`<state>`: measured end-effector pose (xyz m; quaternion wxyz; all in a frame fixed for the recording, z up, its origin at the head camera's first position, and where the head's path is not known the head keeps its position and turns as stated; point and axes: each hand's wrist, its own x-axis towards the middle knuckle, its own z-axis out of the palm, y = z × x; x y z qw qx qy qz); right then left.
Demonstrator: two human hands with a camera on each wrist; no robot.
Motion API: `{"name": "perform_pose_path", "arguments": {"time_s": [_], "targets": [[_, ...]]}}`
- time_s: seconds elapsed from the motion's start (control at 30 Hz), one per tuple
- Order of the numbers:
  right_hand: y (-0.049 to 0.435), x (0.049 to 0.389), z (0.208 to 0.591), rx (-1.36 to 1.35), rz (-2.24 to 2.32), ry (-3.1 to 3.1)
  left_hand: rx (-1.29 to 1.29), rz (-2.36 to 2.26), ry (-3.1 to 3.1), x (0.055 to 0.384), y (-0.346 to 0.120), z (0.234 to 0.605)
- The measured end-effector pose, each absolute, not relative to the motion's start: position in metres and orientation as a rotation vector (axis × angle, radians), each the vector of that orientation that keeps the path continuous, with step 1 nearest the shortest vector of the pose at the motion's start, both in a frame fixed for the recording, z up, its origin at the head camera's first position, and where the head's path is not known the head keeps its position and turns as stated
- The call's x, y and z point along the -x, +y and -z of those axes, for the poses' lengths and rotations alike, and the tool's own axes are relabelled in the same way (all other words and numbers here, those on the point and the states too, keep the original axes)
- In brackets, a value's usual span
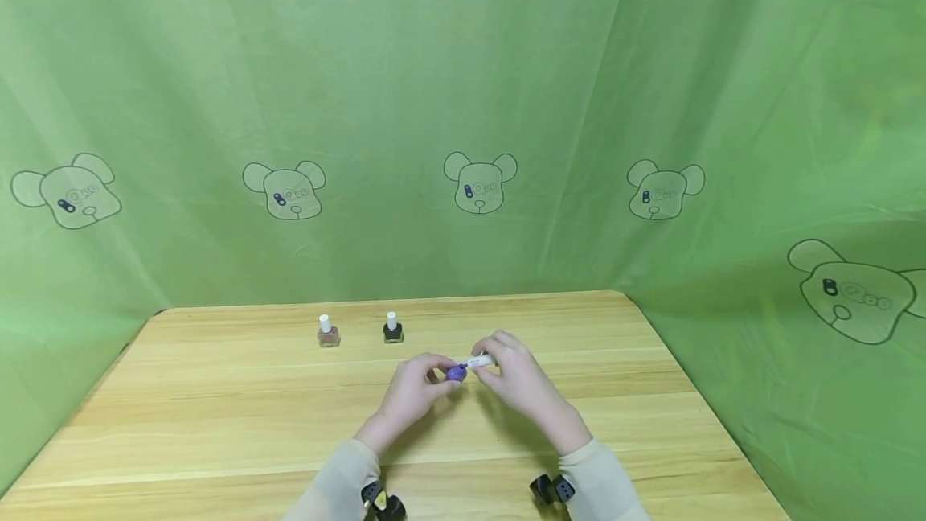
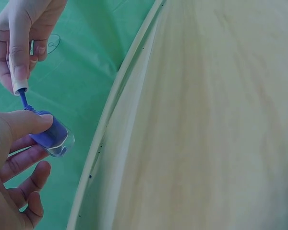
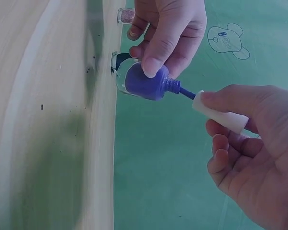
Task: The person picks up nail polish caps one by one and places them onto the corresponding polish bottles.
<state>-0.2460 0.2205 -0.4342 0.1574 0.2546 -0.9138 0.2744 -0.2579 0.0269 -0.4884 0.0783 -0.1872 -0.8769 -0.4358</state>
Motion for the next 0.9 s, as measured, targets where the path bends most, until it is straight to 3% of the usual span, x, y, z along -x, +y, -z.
{"name": "perform_pose_path", "arguments": {"time_s": [0.9], "targets": [[0.2159,0.2441,0.4410,-0.861,-0.632,-2.675,0.675,0.989,-2.653,0.2519,0.0331,0.4858]]}}
